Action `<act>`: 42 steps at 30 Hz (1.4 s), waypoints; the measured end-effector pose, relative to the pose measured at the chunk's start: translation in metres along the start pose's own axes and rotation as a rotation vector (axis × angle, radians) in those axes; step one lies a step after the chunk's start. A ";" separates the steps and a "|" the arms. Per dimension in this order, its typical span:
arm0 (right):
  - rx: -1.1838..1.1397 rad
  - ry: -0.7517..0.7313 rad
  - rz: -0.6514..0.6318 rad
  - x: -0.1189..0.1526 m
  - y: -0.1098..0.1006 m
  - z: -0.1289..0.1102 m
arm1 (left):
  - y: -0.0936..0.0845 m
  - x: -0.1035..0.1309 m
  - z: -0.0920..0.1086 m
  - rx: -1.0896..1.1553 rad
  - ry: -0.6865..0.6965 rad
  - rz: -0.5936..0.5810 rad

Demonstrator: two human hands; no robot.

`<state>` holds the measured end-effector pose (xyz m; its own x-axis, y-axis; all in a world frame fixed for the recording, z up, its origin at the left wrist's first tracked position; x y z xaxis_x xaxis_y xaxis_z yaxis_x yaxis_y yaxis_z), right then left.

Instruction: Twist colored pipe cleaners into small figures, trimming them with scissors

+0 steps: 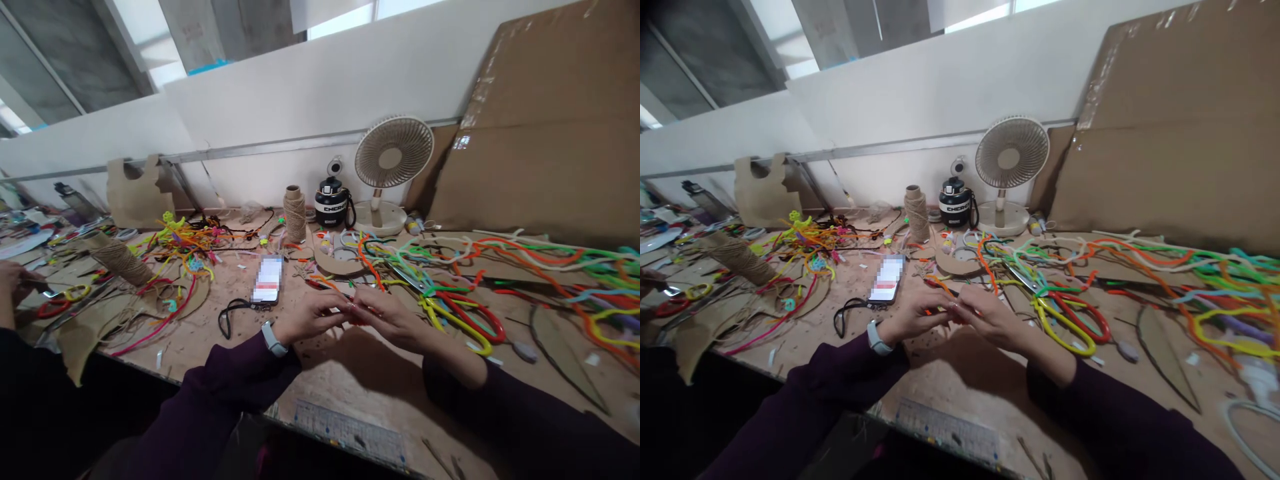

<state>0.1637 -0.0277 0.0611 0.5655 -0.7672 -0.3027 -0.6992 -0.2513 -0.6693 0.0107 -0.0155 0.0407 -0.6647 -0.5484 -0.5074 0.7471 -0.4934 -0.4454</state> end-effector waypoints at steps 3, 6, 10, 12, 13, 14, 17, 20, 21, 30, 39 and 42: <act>-0.115 0.090 -0.068 0.000 0.001 0.000 | 0.000 0.000 0.001 0.061 -0.027 -0.013; -0.187 0.171 -0.077 0.001 0.000 0.004 | 0.005 0.002 -0.002 0.150 -0.109 0.003; -0.336 0.305 0.160 0.002 -0.011 0.017 | 0.005 0.006 -0.012 0.289 -0.253 0.310; -0.408 0.353 0.228 0.002 -0.012 0.021 | 0.003 0.007 -0.016 0.332 -0.308 0.468; -0.420 0.373 0.232 0.002 -0.010 0.022 | 0.003 0.008 -0.018 0.351 -0.328 0.515; -0.413 0.391 0.217 0.002 -0.007 0.022 | 0.003 0.008 -0.019 0.365 -0.342 0.543; -0.357 0.407 0.187 0.001 0.003 0.019 | 0.003 0.008 -0.019 0.378 -0.339 0.572; -0.296 0.400 0.232 0.003 0.008 0.017 | 0.005 0.009 -0.019 0.363 -0.317 0.556; -0.272 0.396 0.257 0.004 0.008 0.018 | 0.006 0.009 -0.019 0.355 -0.317 0.545; -0.330 0.451 0.346 0.006 0.007 0.027 | 0.008 0.010 -0.011 0.121 -0.220 0.474; -0.253 0.299 0.415 0.006 0.008 0.018 | 0.006 0.009 -0.007 -0.021 -0.169 0.481; -0.239 0.276 0.434 0.007 0.008 0.018 | 0.002 0.006 0.001 -0.184 -0.040 0.453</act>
<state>0.1699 -0.0245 0.0418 0.0907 -0.9478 -0.3058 -0.9398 0.0201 -0.3411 0.0079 -0.0206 0.0371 -0.2691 -0.7080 -0.6529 0.9476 -0.0733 -0.3110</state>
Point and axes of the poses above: each hand's wrist, its own x-axis away from the middle knuckle, its own y-axis out of the palm, z = x × y, the point moved 4 cm from there along -x, towards the middle knuckle, and after that the axes turned 9 degrees about y, right-handed, at the moved point
